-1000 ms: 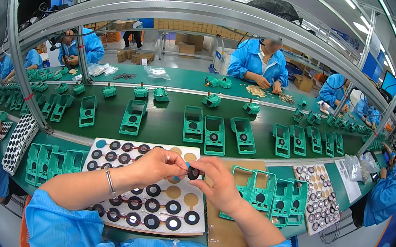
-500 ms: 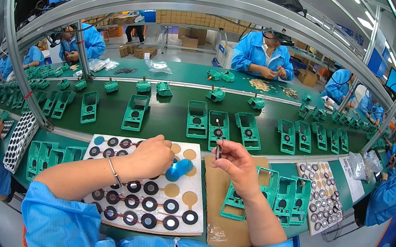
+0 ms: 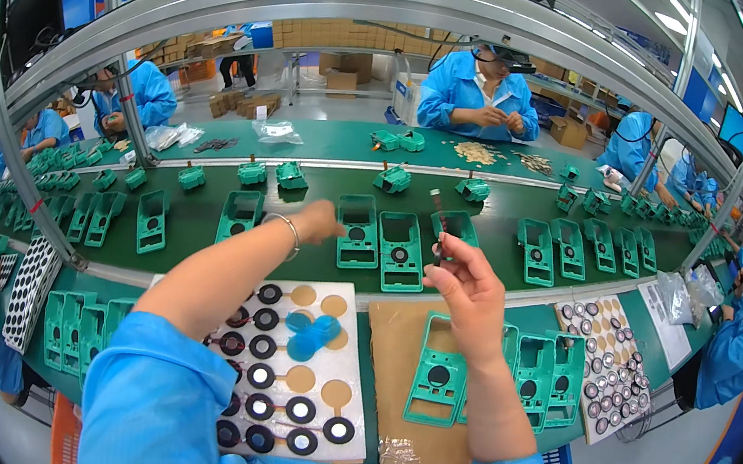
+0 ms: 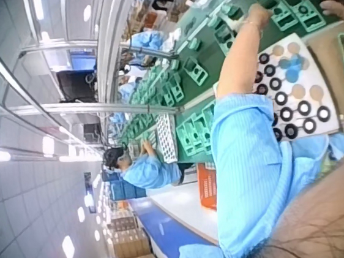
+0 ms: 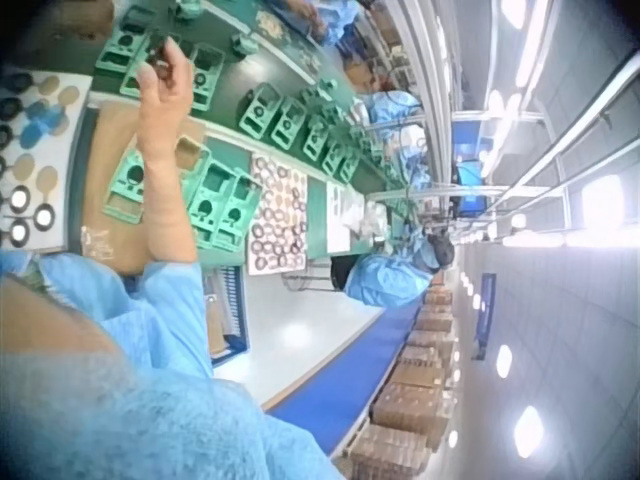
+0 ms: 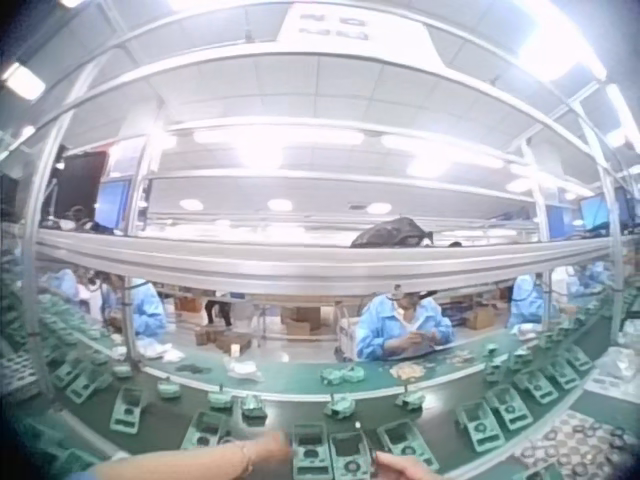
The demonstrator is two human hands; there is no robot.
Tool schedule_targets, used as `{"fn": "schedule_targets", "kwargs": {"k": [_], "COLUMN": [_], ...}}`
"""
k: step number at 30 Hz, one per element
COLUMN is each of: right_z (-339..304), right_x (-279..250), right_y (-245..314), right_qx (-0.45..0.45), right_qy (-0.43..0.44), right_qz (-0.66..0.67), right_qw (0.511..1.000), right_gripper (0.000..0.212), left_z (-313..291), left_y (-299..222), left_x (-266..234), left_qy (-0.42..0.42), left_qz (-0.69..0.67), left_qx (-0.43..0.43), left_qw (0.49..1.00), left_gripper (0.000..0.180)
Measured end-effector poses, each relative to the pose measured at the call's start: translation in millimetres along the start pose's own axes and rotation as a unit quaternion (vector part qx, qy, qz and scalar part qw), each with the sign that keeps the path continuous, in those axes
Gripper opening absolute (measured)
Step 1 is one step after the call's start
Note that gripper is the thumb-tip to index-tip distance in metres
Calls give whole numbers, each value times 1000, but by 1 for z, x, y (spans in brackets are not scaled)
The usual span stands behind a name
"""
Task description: The person assembles electronic components by hand, inserting small circular components into green plastic housings on an assembly line.
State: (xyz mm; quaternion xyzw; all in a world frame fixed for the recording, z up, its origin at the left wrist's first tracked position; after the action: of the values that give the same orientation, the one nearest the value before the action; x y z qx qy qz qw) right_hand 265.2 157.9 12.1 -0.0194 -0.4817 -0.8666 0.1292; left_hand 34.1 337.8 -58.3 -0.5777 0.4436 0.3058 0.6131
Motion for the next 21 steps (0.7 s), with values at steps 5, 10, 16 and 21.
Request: {"fn": "schedule_targets", "kwargs": {"k": [5,10,16,21], "right_z": [0,5,1,-10], "right_x": [-14,-16,-21,14], "right_y": [2,-1,5,25], "right_qx": [-66,-90,-94,-213], "right_qy": [-69,-70,-82,-23], "right_qz": [-158,-139,-148,-311], "right_qw": [983,984,981,926], "right_gripper": [33,27,25,28], "left_z": [44,61,7,-114], "left_y": [40,59,17,-34], "left_x": [64,80,-7,-52], "left_qy": [67,69,17,57], "left_qz": [-207,-300,-327,-377], "left_qx": [-215,-268,-175,-59], "left_qw": [952,913,929,922], "left_gripper": [25,14,8,14]}}
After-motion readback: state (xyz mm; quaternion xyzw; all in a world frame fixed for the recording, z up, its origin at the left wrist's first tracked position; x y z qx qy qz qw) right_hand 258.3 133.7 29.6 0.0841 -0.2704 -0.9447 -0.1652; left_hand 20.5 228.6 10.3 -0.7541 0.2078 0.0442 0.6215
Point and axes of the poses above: each hand's wrist, its own z-axis towards the middle knuckle, its own x-axis out of the palm, y = z × x, the point moved 6 cm from there along z, towards the middle knuckle, and after that the axes turned 2 degrees about -z, right-handed, at the moved point
